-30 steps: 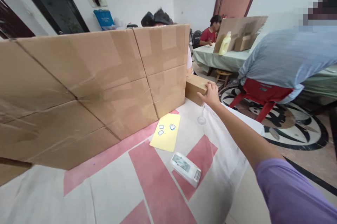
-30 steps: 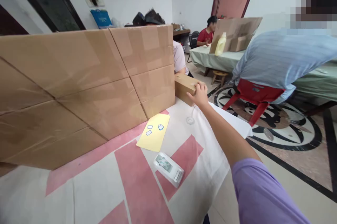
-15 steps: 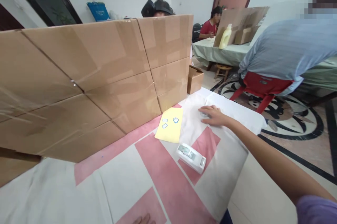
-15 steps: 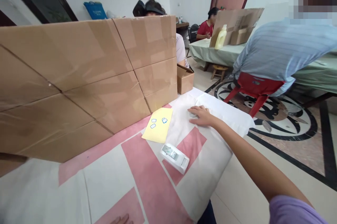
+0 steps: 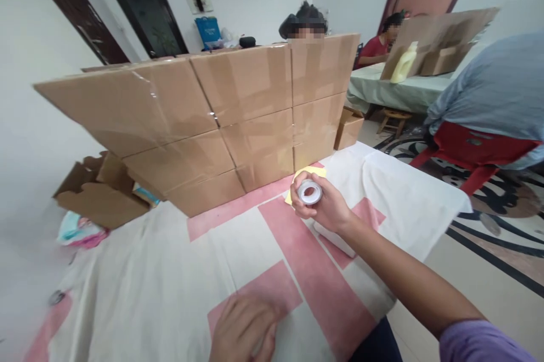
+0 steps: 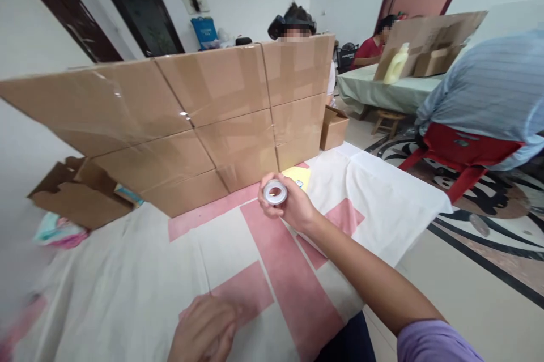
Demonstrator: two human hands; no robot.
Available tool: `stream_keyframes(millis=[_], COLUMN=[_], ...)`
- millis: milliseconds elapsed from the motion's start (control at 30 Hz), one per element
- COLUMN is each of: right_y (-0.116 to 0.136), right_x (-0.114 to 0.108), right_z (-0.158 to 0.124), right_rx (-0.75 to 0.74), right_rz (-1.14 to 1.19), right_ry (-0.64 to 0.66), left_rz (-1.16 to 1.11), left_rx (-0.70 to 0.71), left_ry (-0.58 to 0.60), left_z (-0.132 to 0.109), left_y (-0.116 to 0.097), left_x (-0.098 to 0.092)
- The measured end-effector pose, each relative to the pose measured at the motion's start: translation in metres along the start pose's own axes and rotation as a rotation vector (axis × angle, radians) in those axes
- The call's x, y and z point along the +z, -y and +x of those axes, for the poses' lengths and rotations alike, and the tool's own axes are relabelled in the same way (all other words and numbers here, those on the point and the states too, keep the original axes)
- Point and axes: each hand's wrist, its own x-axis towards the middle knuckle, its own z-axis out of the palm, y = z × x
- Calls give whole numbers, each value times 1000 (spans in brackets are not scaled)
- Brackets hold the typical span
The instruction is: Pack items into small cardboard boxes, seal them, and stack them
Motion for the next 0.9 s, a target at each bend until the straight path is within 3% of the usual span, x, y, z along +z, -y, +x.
stream_keyframes(millis=[133, 267, 467, 600, 900], right_y=[-31, -70, -111, -119, -126], right_x=[37, 41, 21, 13, 19], right_z=[2, -6, -18, -15, -19], right_rx=[-20, -27, -54, -32, -31], right_rz=[70, 42, -32, 40, -56], right_ry=[87, 52, -143, -242, -213], left_rz=[17, 129, 97, 48, -71], left_rx=[-124, -221, -215, -215, -316], left_ry=[-96, -142, -81, -29, 87], left_z=[56, 87, 81, 79, 80], left_y=[17, 45, 65, 65, 57], left_x=[-29, -13, 17, 14, 0])
